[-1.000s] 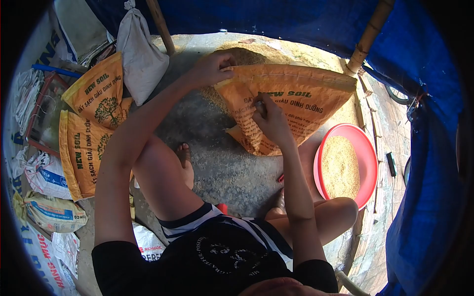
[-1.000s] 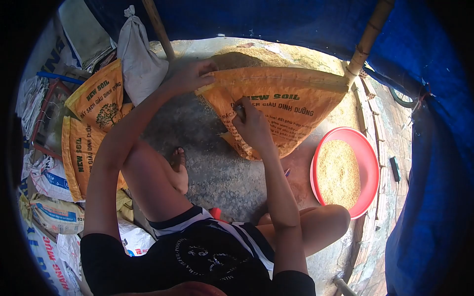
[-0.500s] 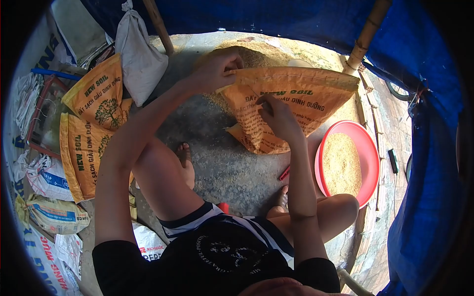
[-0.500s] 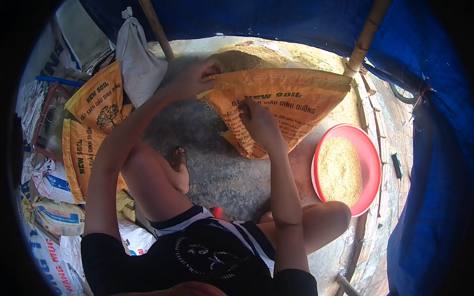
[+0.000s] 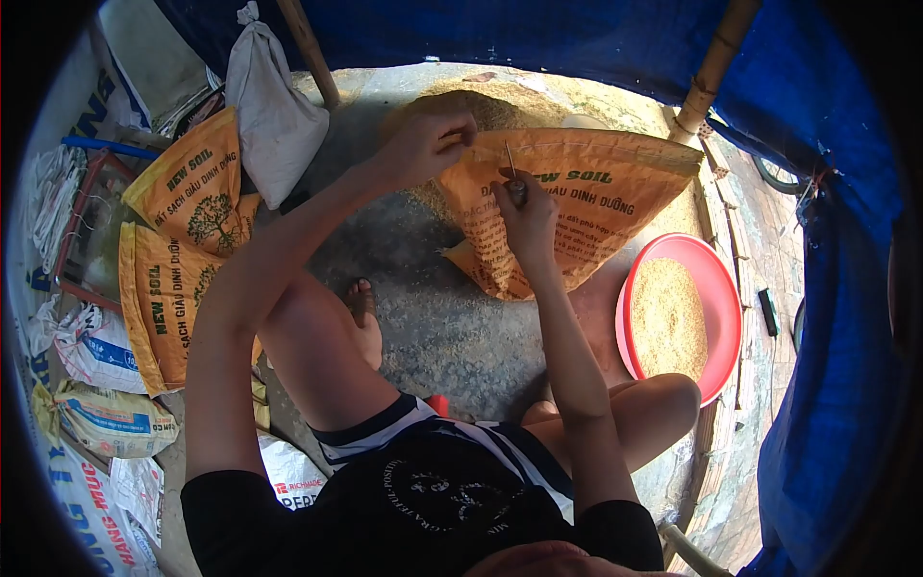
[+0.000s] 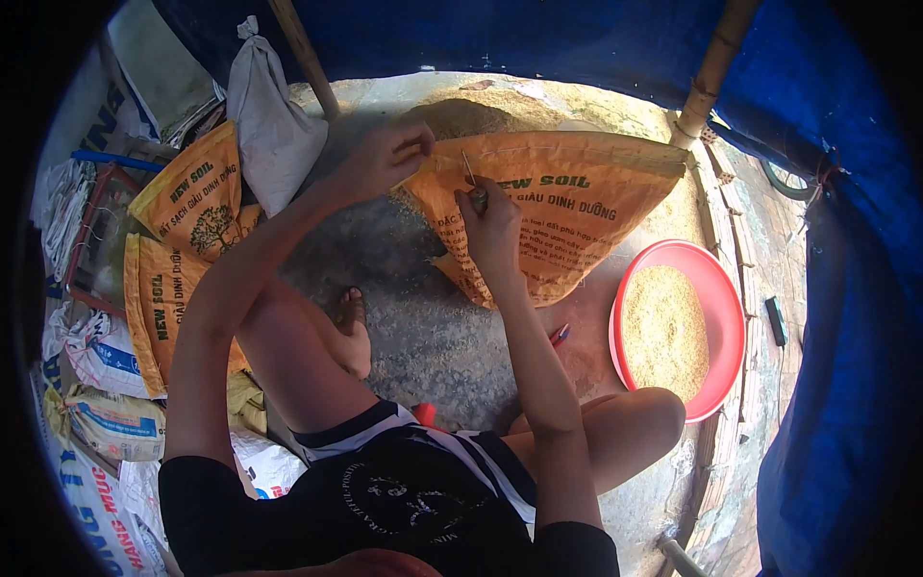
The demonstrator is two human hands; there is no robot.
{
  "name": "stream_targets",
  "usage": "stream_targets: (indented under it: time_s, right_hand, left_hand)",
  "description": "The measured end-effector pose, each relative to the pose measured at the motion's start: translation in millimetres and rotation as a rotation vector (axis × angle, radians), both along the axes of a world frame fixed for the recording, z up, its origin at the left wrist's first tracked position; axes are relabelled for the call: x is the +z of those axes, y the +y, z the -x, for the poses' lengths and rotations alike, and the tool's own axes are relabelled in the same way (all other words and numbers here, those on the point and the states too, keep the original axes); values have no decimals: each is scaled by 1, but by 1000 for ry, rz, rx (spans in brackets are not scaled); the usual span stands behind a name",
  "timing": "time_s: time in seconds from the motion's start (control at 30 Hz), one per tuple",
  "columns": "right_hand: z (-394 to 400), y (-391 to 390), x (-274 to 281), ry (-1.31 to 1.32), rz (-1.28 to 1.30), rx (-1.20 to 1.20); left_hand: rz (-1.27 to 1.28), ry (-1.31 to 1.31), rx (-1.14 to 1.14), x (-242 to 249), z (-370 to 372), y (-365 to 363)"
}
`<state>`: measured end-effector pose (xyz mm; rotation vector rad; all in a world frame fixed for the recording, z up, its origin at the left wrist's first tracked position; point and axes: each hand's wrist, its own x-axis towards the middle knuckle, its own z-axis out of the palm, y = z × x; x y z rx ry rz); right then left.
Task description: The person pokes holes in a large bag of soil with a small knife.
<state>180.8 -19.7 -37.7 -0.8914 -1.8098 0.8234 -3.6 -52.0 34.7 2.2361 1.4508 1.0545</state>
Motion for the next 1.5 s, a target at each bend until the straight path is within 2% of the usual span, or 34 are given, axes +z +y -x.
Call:
stream_targets:
  time_s: [0.1, 0.37, 0.43, 0.63, 0.77, 0.87, 0.97, 1.27, 1.37, 1.43, 1.5]
  right_hand:
    - [8, 1, -6, 49, 48, -43]
    - [15, 2, 1, 142, 107, -110]
    - [19, 3, 4, 399, 293, 17]
    - [21, 0, 14, 546, 395, 104]
    - [20, -2, 12, 482, 376, 75]
    - [23, -1, 7, 508, 422, 53]
    - [27, 0, 2, 562, 346, 42]
    - [27, -8, 12, 680, 497, 107]
    - [26, -9, 12, 613, 458, 110]
    - [27, -8, 10, 512, 265, 79]
    - [27, -7, 8, 522, 293, 64]
  left_hand:
    - [67, -5, 23, 1, -5, -3]
    - [-44, 22, 6, -2, -9, -5]
    - [-42, 42, 7, -2, -9, -5]
    - [-45, 61, 6, -1, -11, -6]
    - [-21, 59, 1, 3, -13, -8]
    - [-14, 47, -10, 2, -12, -7]
    - [-24, 38, -8, 0, -11, -6]
    - [-36, 73, 38, 1, -13, -6]
    - [-47, 92, 51, 1, -13, -6]
    - [-37, 90, 56, 1, -13, -6]
    - [-28, 87, 59, 1, -14, -6]
